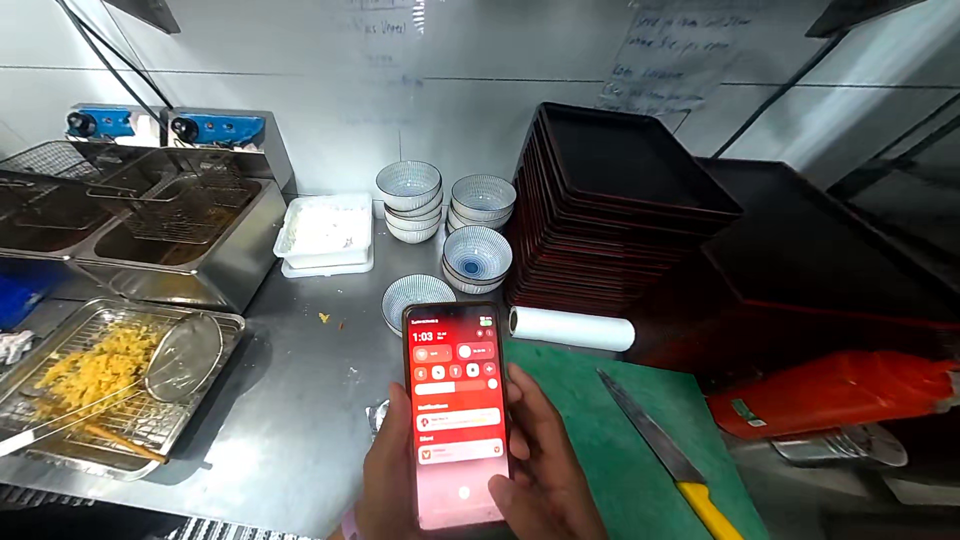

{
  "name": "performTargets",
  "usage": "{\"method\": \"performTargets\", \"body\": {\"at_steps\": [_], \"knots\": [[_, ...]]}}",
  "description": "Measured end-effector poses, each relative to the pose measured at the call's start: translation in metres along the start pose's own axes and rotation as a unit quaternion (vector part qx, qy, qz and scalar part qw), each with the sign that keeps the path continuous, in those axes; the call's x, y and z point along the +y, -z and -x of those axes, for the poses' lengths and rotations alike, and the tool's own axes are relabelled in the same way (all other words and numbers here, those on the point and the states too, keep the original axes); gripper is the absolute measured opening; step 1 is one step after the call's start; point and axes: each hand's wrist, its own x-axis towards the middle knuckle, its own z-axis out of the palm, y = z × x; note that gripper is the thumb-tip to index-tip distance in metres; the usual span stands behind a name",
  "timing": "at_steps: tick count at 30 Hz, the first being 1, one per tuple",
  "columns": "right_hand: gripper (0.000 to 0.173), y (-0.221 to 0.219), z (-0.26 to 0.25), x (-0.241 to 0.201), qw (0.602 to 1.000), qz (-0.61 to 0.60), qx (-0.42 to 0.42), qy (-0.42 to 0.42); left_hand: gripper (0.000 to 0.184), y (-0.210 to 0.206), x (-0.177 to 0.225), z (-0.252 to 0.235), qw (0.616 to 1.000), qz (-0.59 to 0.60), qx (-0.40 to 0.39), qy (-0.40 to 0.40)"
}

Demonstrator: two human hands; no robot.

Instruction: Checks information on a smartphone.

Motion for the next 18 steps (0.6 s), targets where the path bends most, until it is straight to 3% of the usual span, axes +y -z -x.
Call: {"method": "performTargets", "body": {"at_steps": [18], "knots": [[0.073, 0.0013, -0.003, 0.0019, 1.0, -0.003, -0.004, -0.013, 0.055, 0.0032, 0.0001, -0.0012, 1.0, 0.01, 0.02, -0.006]]}}
